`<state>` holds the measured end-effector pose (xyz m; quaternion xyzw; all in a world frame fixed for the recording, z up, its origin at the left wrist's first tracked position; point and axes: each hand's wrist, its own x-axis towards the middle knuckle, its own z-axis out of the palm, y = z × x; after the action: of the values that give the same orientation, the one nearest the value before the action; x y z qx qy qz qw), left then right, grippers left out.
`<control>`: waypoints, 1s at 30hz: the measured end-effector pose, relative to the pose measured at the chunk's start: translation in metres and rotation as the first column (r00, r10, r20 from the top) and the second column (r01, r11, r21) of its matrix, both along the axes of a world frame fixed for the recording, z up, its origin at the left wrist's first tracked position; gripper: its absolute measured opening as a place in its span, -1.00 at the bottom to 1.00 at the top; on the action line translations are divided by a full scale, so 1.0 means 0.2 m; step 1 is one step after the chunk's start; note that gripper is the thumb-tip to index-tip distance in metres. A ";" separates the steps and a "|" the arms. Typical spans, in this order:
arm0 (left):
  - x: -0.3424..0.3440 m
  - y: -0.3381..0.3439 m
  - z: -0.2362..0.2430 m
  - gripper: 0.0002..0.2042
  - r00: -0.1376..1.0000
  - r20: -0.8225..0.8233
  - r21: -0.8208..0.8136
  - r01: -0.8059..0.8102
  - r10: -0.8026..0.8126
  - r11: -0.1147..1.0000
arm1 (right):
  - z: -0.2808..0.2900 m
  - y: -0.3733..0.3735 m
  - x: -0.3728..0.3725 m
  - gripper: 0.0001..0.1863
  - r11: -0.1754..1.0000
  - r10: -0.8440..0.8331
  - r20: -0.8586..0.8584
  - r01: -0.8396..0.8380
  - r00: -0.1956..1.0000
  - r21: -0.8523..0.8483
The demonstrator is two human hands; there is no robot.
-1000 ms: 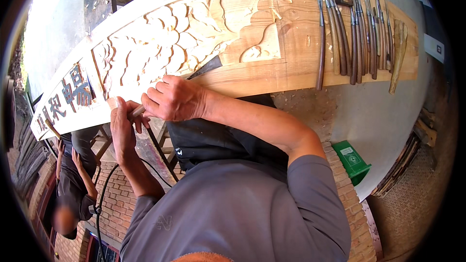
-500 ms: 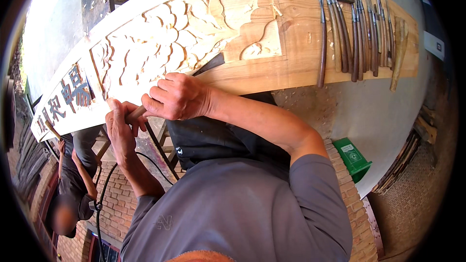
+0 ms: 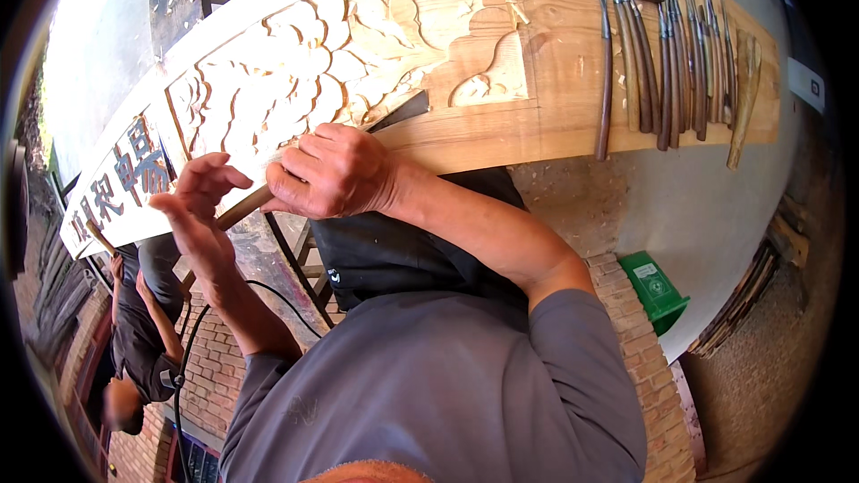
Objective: The person carves floral patterns into a wooden board using a chisel and a wooden mallet. They position the chisel against the wood and tap it with the mallet to remove shavings and refine the design.
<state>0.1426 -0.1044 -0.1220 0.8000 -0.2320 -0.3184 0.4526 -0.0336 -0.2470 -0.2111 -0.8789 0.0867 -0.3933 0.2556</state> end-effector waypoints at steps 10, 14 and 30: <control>-0.06 -0.12 -0.03 0.29 0.963 -0.261 -0.174 0.017 -0.063 0.985 | 0.00 -0.01 0.00 -0.53 0.997 -0.081 0.026 0.081 0.996 0.015; 0.10 0.02 0.01 0.35 0.966 -0.255 -0.416 -0.145 0.037 0.898 | 0.03 0.00 0.00 -0.55 0.996 -0.086 0.068 0.084 0.994 0.026; -0.04 0.02 -0.04 0.28 0.933 -0.350 -0.242 -0.005 -0.082 0.970 | 0.02 0.04 -0.01 -0.53 0.999 0.011 0.011 -0.011 1.000 -0.039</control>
<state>0.1338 -0.1001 -0.1299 0.6636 -0.1981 -0.4374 0.5737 -0.0348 -0.2393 -0.2073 -0.8820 0.0727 -0.3985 0.2409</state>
